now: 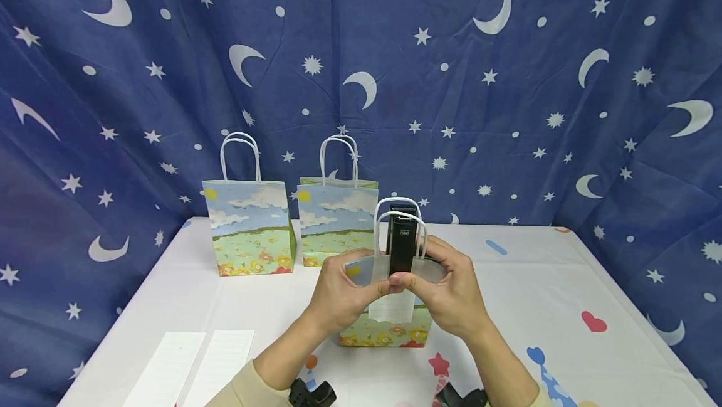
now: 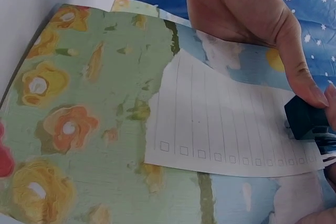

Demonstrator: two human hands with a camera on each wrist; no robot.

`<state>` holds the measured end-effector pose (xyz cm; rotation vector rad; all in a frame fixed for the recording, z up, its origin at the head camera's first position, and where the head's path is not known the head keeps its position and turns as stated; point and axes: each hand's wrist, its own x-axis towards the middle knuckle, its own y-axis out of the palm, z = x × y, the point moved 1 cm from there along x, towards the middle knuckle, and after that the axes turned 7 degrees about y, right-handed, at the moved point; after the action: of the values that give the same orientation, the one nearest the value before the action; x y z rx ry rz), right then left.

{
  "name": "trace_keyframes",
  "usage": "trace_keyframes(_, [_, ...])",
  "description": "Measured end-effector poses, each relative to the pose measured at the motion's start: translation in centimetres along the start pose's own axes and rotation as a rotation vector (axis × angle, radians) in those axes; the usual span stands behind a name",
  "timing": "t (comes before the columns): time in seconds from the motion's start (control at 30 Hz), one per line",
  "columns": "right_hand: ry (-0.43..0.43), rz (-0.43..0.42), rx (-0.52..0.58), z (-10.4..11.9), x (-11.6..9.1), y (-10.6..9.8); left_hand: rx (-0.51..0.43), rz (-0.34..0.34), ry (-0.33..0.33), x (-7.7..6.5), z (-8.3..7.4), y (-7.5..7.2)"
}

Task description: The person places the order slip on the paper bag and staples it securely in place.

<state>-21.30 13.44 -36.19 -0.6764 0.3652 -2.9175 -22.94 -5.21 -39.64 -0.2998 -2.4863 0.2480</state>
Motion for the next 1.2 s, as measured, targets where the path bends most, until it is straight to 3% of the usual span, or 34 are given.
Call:
trace_keyframes(0.4, [-0.022, -0.056, -0.058, -0.11, -0.05, 0.27, -0.013, 0.006, 0.051, 0.0, 0.08, 0.22])
trace_keyframes(0.77, [-0.029, -0.035, -0.107, -0.08, 0.22, 0.11, 0.011, 0.001, -0.056, -0.03, 0.28, -0.03])
trace_keyframes(1.03, [0.016, 0.011, -0.066, 0.11, 0.2, -0.15, -0.035, 0.068, -0.059, 0.17, 0.26, -0.4])
trace_keyframes(1.2, [0.033, 0.044, -0.032, 0.27, 0.16, -0.29, -0.017, 0.104, -0.108, 0.29, 0.36, -0.68])
